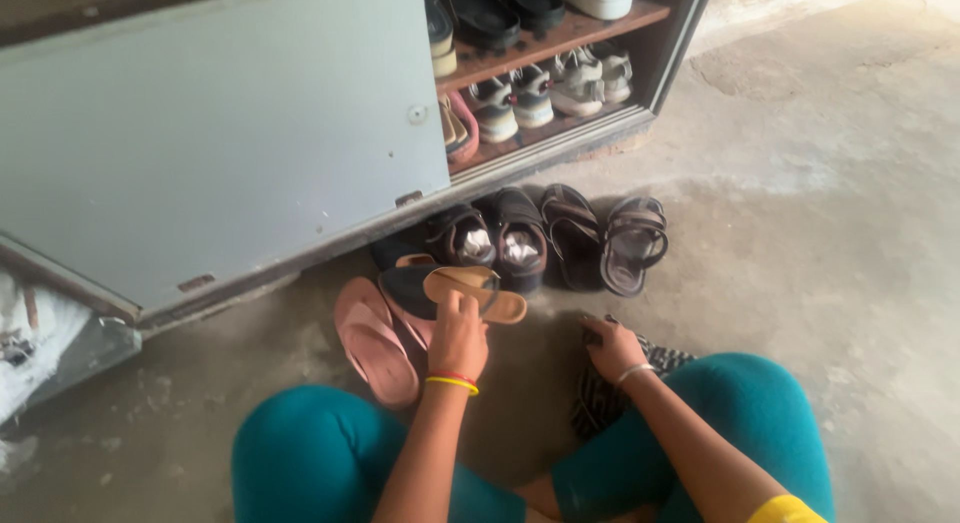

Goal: The person sits on the floor and scrubs several pairs of shoes with a brush, then places them into a shoe cabinet. The person handles sandals, flats, and slip-ons, wiping the soles and uppers before storing them on shelves.

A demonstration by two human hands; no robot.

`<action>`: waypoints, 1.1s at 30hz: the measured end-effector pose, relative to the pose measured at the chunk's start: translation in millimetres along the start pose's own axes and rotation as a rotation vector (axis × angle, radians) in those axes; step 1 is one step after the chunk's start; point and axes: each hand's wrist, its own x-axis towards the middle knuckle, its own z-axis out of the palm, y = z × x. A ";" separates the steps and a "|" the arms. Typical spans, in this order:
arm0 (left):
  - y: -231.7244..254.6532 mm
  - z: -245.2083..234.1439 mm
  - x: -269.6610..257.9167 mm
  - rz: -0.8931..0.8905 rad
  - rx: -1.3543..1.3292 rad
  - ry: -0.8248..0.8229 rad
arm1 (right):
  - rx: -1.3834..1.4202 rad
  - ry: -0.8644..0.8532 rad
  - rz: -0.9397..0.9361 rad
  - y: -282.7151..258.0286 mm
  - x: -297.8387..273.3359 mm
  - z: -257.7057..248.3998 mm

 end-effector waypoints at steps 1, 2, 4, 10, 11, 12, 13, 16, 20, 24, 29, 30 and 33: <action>5.0 1.4 -8.6 -0.034 0.010 -0.062 | 0.039 0.011 0.031 -4.8 -2.0 -2.5; 8.7 3.3 -16.8 -0.025 0.001 -0.081 | 0.078 0.022 0.062 -10.1 -4.5 -5.1; 11.0 8.6 -27.3 -0.001 -0.012 -0.119 | 0.202 0.021 0.074 -20.4 -8.4 -12.2; -7.7 34.6 -45.0 -0.075 -0.104 -0.409 | 0.333 -0.045 0.149 -40.4 -21.4 -21.0; -12.2 37.8 -45.0 -0.061 -0.140 -0.246 | 0.358 -0.048 0.178 -41.9 -21.6 -20.1; -16.7 39.9 -43.9 -0.048 -0.176 -0.083 | 0.357 -0.046 0.164 -43.0 -21.6 -18.9; -20.1 41.2 -42.1 -0.034 -0.211 0.082 | 0.357 -0.043 0.148 -43.2 -20.9 -18.5; -29.6 37.1 -34.3 -0.230 -0.097 0.225 | 0.337 -0.029 0.109 -39.9 -19.4 -16.6; -22.5 29.5 -29.2 -0.460 -0.080 0.175 | 0.247 -0.011 0.047 -37.7 -18.0 -10.5; -6.6 35.9 -22.6 -0.473 0.047 0.143 | 0.088 -0.081 -0.066 -36.0 -17.6 -3.9; -17.9 53.7 -12.1 -0.520 -0.019 0.183 | 0.110 -0.008 -0.196 -30.8 -15.9 -0.7; -23.7 58.6 -11.9 -0.515 -0.074 0.221 | 0.127 0.010 -0.163 -29.8 -14.5 -0.9; -42.2 72.3 -19.2 -0.426 -0.068 0.272 | 0.175 0.055 -0.092 -33.8 -19.1 3.8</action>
